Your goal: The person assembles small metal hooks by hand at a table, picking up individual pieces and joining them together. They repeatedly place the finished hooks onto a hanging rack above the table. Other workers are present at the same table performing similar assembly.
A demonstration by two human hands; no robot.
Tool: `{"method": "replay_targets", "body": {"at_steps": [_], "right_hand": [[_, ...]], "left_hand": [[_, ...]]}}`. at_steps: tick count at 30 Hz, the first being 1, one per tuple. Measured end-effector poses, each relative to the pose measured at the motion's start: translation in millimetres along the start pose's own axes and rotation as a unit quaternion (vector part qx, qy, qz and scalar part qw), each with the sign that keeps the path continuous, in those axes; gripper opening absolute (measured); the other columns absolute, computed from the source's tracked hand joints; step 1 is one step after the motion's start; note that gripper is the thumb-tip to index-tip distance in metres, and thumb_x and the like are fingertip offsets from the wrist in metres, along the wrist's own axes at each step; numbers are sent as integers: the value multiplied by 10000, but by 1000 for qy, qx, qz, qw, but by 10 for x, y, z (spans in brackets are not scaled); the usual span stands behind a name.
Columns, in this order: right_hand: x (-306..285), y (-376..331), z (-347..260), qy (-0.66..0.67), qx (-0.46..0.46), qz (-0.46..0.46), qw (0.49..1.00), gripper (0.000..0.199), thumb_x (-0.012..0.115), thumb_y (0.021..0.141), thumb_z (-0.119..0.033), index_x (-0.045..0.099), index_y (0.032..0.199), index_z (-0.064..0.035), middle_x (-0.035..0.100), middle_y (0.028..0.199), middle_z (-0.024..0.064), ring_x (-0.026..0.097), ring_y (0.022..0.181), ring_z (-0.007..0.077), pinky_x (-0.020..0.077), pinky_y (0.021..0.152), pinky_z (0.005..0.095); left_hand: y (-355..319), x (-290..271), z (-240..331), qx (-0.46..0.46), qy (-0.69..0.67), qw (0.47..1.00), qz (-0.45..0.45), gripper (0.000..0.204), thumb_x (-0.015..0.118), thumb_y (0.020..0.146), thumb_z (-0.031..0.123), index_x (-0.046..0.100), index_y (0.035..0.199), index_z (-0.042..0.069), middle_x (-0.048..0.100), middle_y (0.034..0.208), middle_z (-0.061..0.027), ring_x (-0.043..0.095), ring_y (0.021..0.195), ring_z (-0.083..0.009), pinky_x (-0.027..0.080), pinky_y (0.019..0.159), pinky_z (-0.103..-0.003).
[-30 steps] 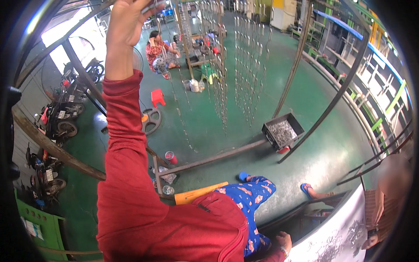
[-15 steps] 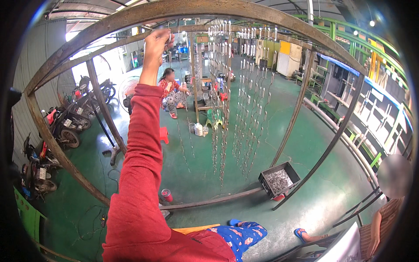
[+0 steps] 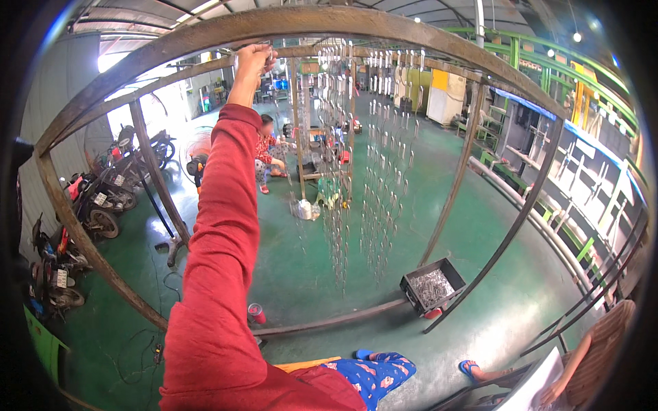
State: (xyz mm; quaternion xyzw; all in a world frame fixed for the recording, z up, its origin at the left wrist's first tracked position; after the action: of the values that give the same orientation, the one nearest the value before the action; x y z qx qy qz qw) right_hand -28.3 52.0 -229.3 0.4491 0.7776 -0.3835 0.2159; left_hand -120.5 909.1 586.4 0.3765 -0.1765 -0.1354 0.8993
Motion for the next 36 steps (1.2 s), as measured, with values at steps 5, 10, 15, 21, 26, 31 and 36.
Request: {"method": "replay_targets", "body": {"at_steps": [5, 10, 15, 21, 26, 31, 36], "right_hand": [[-203, -168, -22, 4, 24, 12, 1000, 399, 744, 690, -227, 712, 1033, -25, 702, 1031, 178, 687, 889, 275, 540, 786, 368], [-303, -566, -327, 131, 180, -45, 974, 494, 640, 879, -161, 523, 1349, -63, 660, 1011, 177, 631, 736, 225, 529, 559, 353], [-418, -675, -696, 119, 195, -36, 973, 505, 647, 872, -124, 514, 1350, -34, 636, 1124, 207, 662, 880, 305, 590, 641, 453], [-310, -476, -444, 109, 126, -41, 985, 422, 623, 854, -138, 585, 1258, -20, 667, 1104, 144, 666, 830, 279, 583, 654, 380], [-373, -561, -1355, 32, -162, 103, 981, 339, 589, 857, -108, 624, 1159, 42, 651, 1155, 221, 625, 1070, 354, 491, 922, 396], [-449, -960, -2543, 75, -166, 161, 970, 350, 597, 866, -100, 618, 1213, -56, 669, 1056, 192, 645, 959, 345, 504, 847, 408], [-695, -1857, -2630, 134, -81, 501, 851, 303, 589, 887, -2, 631, 1182, -51, 660, 923, 129, 655, 826, 257, 516, 722, 324]], "left_hand": [[309, -38, -394, -16, 94, 991, -92, 181, 594, 938, 195, 625, 927, 17, 648, 793, -74, 636, 667, -154, 508, 521, -299], [365, -146, -520, 38, 99, 992, -61, 219, 602, 909, 218, 634, 1025, 35, 661, 802, -58, 615, 648, -143, 462, 486, -326], [-240, -504, -33, 136, 90, 986, -31, 335, 626, 910, 216, 579, 1193, 44, 681, 865, -35, 628, 708, -116, 473, 537, -260], [-2234, -1462, 632, 297, 178, 929, 130, 377, 570, 876, 83, 527, 1230, -37, 667, 1106, -155, 672, 961, -238, 549, 804, -336], [-3939, -613, 726, 459, -76, 866, 183, 421, 430, 985, 494, 527, 976, 84, 566, 837, -51, 517, 717, -221, 433, 624, -355], [-5625, 1126, 843, 180, -478, 805, -303, 512, 499, 938, 552, 555, 1056, 57, 586, 885, -120, 562, 740, -260, 483, 614, -376], [-6795, 2118, 1058, 127, -358, 686, -620, 164, 683, 840, 28, 678, 997, -15, 690, 890, -125, 647, 799, -243, 516, 699, -323]]}}
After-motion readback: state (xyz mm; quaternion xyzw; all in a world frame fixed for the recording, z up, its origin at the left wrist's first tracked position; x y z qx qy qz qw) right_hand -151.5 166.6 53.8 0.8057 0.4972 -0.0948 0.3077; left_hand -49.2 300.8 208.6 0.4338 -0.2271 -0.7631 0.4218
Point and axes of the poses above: each hand's wrist, its own y-axis towards the middle knuckle, its own x-axis out of the palm, z = x × y, the point moved 7 cm from there along y, towards the middle knuckle
